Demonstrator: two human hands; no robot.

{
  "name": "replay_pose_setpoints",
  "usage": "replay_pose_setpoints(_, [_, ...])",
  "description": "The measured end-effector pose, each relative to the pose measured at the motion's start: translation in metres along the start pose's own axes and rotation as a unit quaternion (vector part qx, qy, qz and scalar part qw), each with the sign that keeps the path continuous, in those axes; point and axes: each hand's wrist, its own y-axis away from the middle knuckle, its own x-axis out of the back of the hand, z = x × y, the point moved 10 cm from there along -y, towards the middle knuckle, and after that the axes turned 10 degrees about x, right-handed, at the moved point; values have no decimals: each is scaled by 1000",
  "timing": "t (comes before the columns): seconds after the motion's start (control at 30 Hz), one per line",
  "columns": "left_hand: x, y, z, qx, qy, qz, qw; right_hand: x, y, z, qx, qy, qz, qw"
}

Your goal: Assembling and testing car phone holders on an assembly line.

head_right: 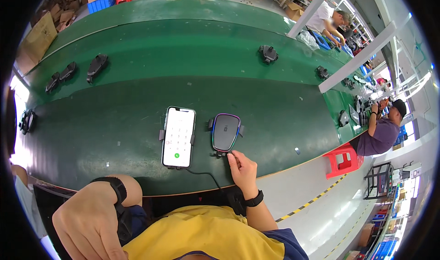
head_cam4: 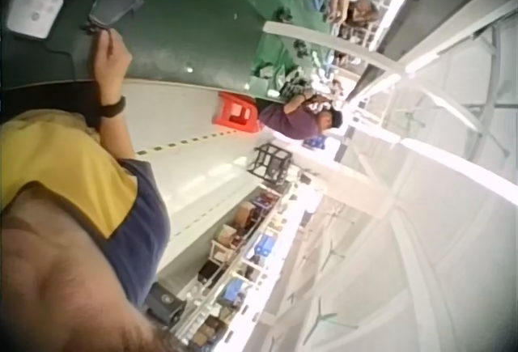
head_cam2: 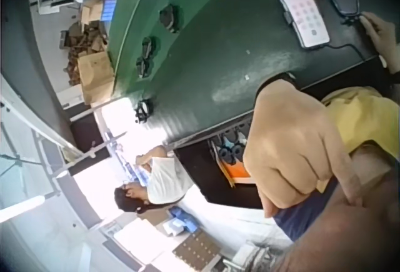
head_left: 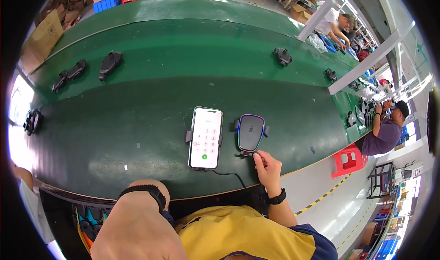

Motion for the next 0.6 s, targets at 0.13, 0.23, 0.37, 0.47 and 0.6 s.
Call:
replay_pose_setpoints(0.13, [2, -4, -7, 7, 4, -5, 1000, -1, 1, 0, 5, 9, -3, 1000])
replay_pose_setpoints(0.23, [5, -5, -13, 12, 9, -4, 1000, -1, 1, 0, 4, -9, 4, 1000])
replay_pose_setpoints(0.37, [7, -6, -19, 22, 13, 1, 1000, -2, 0, 0, 11, -2, 2, 1000])
replay_pose_setpoints(0.47, [8, -5, -22, 23, 11, 6, 1000, -1, -1, 0, 8, 1, 2, 1000])
replay_pose_setpoints(0.6, [13, -4, -21, 26, 7, 6, 1000, -2, -3, -2, 9, -5, 6, 1000])
